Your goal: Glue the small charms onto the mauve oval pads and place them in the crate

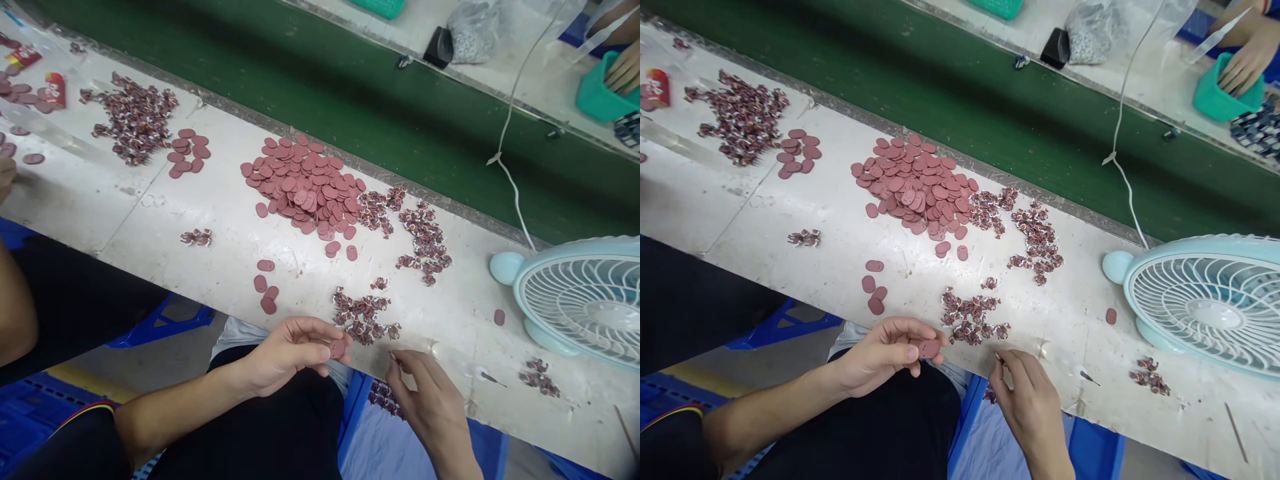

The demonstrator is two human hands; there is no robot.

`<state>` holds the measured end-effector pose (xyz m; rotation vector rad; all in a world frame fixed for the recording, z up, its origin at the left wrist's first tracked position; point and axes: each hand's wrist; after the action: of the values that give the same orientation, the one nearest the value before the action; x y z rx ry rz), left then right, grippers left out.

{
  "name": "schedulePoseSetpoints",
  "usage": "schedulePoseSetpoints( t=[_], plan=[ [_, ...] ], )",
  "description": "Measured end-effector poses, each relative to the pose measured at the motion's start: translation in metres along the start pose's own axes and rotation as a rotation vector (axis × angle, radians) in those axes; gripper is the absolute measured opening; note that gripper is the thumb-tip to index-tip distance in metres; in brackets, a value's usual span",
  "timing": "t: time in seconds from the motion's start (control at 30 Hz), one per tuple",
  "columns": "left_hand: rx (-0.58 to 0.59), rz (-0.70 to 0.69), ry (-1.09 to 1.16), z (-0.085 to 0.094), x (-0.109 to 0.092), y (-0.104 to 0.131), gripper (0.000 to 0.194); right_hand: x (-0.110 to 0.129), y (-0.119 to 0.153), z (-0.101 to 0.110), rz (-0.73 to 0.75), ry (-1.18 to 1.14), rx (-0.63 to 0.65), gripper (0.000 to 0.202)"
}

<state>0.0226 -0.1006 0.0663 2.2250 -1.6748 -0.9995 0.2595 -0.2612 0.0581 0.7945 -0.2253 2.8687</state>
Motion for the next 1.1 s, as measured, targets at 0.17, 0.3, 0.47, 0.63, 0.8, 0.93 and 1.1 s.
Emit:
schedulePoseSetpoints(
  t=[0.17, 0.3, 0.47, 0.63, 0.8, 0.93, 1.1],
  plan=[
    [0.021, -0.017, -0.071, -0.008, 0.008, -0.001, 0.025, 0.07, -0.003, -0.002, -0.411, -0.727, -0.248, 0.004],
    [0.027, -0.038, -0.132, -0.011, 0.01, 0.001, 0.025, 0.103, -0.018, -0.01, -0.462, -0.871, -0.285, 0.009],
    [0.038, -0.011, -0.142, -0.009, 0.01, 0.001, 0.025, 0.104, -0.028, -0.013, -0.456, -0.897, -0.292, 0.01],
    [0.014, 0.017, -0.087, -0.006, 0.013, -0.001, 0.028, 0.1, -0.03, -0.008, -0.438, -0.828, -0.203, 0.008],
    [-0.001, -0.015, -0.108, -0.009, 0.015, -0.003, 0.012, 0.099, -0.036, -0.007, -0.44, -0.835, -0.192, 0.007],
    [-0.014, -0.052, -0.128, -0.013, 0.016, -0.002, 0.007, 0.1, -0.04, -0.008, -0.472, -0.905, -0.173, 0.005],
    [-0.048, -0.102, -0.11, -0.015, 0.018, -0.001, 0.007, 0.101, -0.036, -0.014, -0.557, -0.937, -0.182, 0.007]
  ],
)
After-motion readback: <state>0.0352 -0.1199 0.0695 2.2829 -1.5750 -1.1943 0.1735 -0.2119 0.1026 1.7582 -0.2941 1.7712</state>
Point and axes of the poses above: each hand's wrist, its own y-axis away from the middle knuckle, its own z-axis out of the back of the hand, x = y × z, and after that the axes turned 4 degrees about z, right-handed
